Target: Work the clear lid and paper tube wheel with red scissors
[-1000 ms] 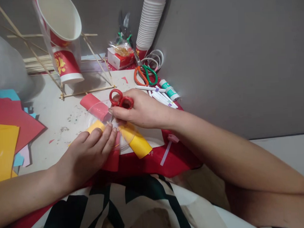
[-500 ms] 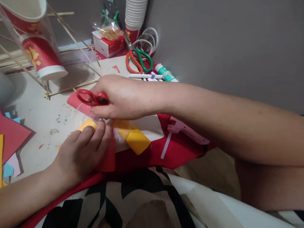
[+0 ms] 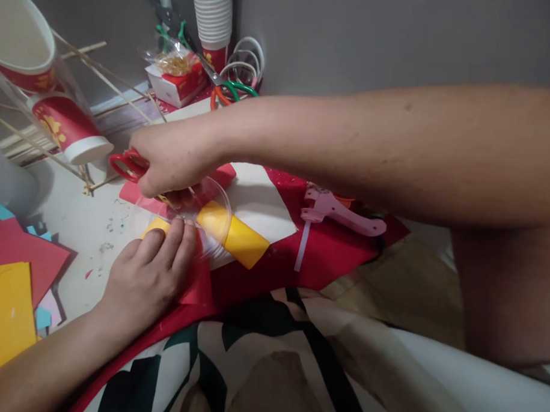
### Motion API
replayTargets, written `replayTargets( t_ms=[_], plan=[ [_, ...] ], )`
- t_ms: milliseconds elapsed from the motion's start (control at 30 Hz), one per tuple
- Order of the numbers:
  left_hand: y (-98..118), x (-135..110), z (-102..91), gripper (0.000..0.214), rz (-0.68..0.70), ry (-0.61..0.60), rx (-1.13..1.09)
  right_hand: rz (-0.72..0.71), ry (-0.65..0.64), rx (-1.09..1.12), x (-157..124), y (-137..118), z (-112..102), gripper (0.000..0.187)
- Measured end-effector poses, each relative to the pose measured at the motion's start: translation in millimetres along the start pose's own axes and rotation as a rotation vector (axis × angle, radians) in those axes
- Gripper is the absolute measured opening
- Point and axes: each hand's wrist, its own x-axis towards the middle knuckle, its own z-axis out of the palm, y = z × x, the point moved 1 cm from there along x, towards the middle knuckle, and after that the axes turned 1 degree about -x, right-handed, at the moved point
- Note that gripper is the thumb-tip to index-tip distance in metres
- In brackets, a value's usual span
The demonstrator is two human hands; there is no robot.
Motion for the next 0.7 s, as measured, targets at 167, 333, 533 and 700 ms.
replayTargets(
  t_ms=[167,333,533,700],
  plan=[
    [0,0,-0.3,0.032,0.007,0.011,-0.005,-0.04,0.07,-0.079,-2,0,1,0.037],
    [0,0,-1.0,0.029,-0.006,0.019,-0.019,-0.245,-0.123,-0.154,-7,-5,-5,0.029],
    [-2,-1,-1.3,0.024,-0.03,0.044,-0.043,-0.239,-0.15,-0.03,-13,0,-4,0.015],
    [-1,0,-2.8,0.024,-0.028,0.062,-0.034,-0.204,-0.054,0.003,-22,4,-1,0.041]
  ],
)
